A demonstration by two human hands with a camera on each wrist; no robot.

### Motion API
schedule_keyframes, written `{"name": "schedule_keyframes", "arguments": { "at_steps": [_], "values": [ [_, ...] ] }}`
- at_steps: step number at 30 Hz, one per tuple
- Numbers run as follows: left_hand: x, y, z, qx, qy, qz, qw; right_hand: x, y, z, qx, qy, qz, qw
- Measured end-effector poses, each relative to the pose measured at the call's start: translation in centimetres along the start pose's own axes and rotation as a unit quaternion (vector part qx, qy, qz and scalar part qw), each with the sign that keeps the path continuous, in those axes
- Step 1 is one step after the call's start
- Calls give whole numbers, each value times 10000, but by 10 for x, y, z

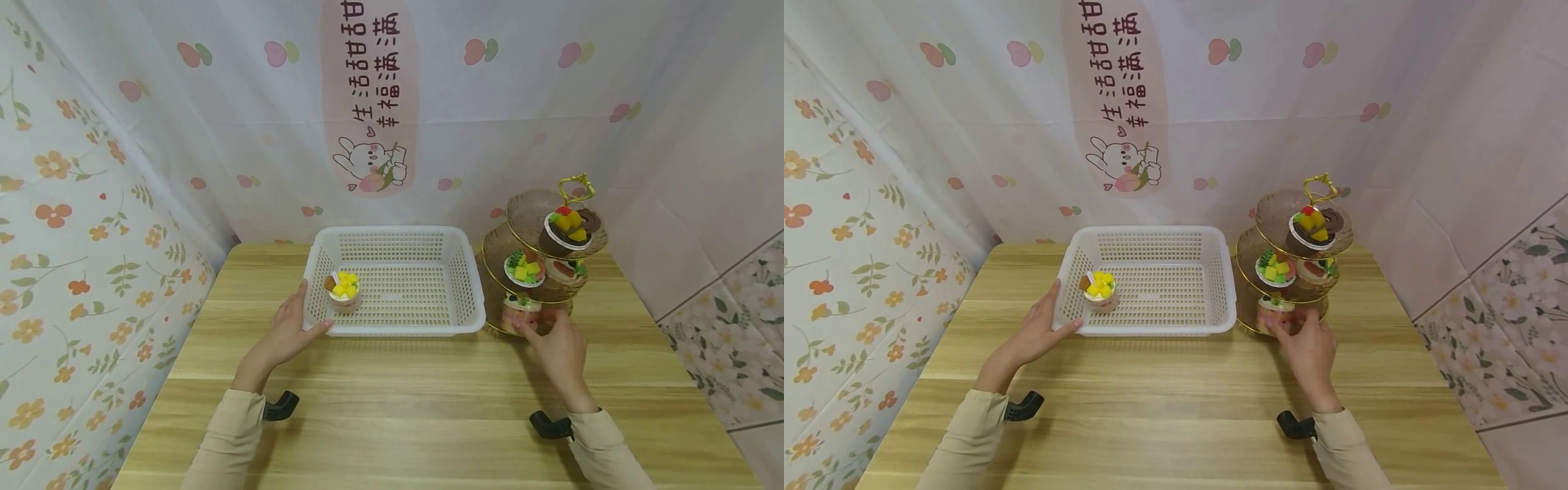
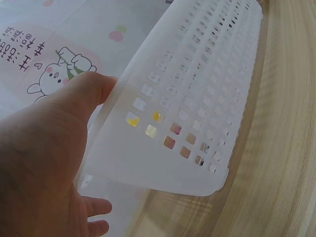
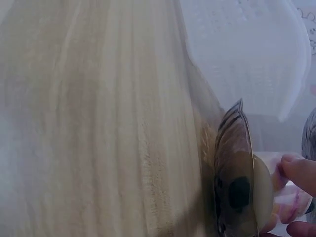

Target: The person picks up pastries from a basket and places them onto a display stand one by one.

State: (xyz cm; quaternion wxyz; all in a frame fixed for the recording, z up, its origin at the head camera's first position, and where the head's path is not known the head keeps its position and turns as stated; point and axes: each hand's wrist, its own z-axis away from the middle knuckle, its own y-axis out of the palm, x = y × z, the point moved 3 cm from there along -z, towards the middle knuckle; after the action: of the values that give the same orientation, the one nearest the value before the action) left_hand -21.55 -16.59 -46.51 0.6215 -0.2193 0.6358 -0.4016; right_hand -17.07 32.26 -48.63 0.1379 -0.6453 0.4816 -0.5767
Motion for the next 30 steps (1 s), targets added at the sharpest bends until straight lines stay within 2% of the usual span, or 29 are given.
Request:
{"name": "schedule_keyframes", "arguments": {
  "at_steps": [9, 21, 30],
  "values": [
    [0, 0, 0, 29, -56, 54, 10000, 1, 0, 6, -211, -134, 59, 9997],
    [1, 0, 0, 65, -43, 85, 9999, -3, 5, 6, -240, -341, 443, 9982],
    [1, 1, -1, 59, -80, 115, 9999, -4, 7, 8, -381, -551, 444, 9968]
  ]
}}
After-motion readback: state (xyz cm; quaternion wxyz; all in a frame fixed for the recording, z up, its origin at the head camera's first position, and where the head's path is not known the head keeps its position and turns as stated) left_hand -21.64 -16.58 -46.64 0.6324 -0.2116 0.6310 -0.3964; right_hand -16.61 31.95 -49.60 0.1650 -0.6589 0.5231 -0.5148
